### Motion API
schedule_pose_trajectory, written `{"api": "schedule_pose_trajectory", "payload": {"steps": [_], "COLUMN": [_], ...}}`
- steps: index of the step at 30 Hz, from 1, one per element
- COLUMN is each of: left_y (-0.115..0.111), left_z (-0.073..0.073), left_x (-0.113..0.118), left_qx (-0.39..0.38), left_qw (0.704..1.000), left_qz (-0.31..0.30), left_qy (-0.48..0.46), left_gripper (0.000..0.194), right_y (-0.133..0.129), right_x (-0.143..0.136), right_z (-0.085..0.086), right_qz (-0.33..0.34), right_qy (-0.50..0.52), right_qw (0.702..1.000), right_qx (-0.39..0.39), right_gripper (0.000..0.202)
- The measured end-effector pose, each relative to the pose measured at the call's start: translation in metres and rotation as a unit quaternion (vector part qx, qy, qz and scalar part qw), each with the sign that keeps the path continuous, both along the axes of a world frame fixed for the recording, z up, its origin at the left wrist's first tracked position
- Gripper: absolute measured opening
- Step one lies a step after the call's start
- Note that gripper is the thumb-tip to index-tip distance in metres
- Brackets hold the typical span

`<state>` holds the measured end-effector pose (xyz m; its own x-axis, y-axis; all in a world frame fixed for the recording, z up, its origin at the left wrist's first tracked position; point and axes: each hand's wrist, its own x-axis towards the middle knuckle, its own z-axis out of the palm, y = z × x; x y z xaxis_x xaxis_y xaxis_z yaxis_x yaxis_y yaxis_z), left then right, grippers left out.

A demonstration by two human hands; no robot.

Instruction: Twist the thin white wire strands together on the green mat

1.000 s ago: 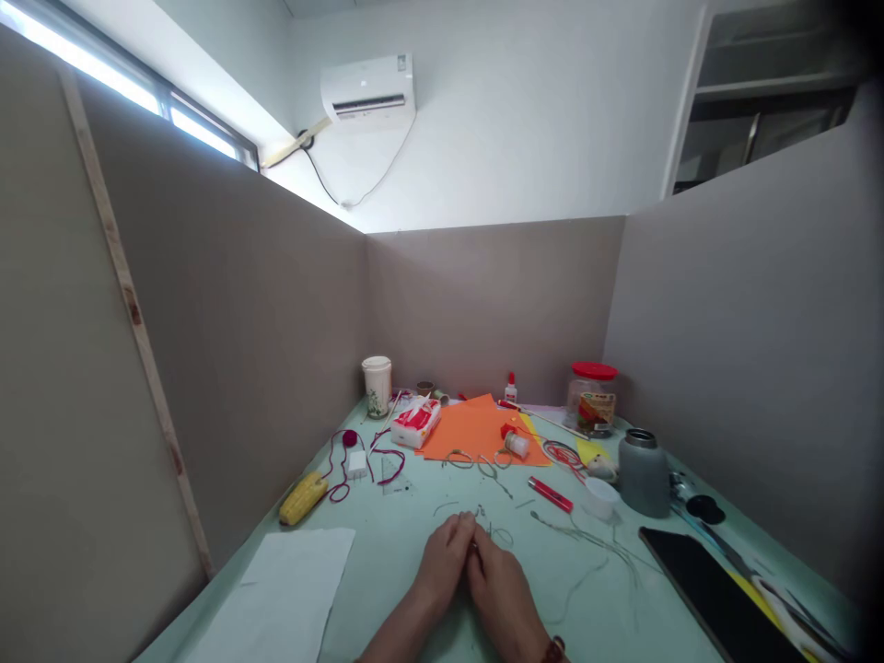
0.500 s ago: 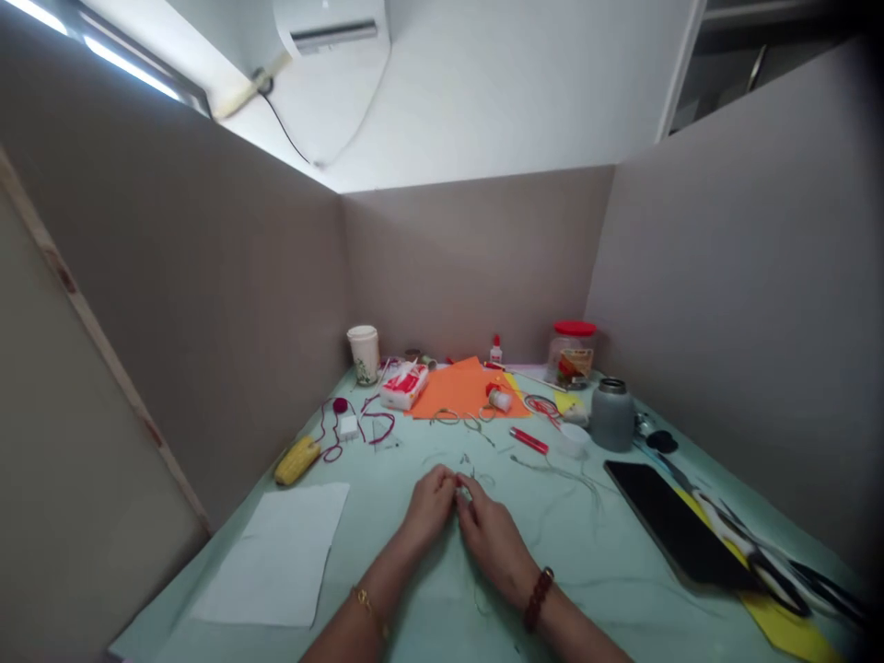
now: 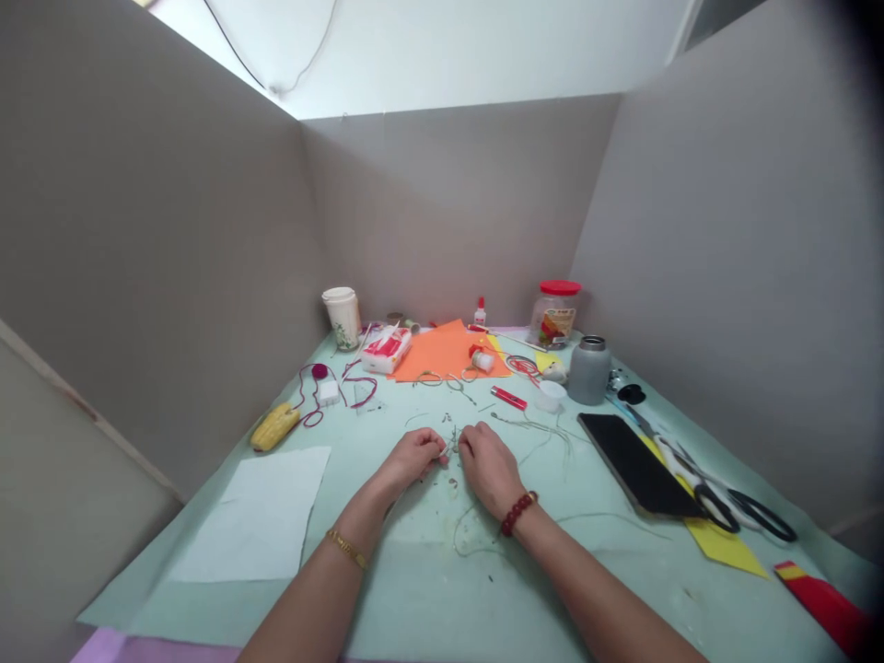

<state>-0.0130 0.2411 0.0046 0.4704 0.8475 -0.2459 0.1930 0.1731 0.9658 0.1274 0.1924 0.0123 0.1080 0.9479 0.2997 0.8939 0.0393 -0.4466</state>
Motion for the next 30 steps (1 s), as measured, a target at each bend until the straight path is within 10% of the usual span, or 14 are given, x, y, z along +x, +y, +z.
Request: {"api": "schedule_pose_trajectory", "payload": {"steps": [30], "left_y": [-0.007], "left_z": [-0.015], "left_x": [0.010], "left_qx": [0.221], "left_qw": [0.961], "left_qz": [0.127], "left_qy": [0.105], "left_gripper": [0.009], "right_y": [0.001], "right_x": [-0.013], "right_z": [-0.013], "right_qz": [0.029], "right_qy": [0.168], "right_qw": [0.985], "right_qx": [-0.010], "right_gripper": [0.017]}}
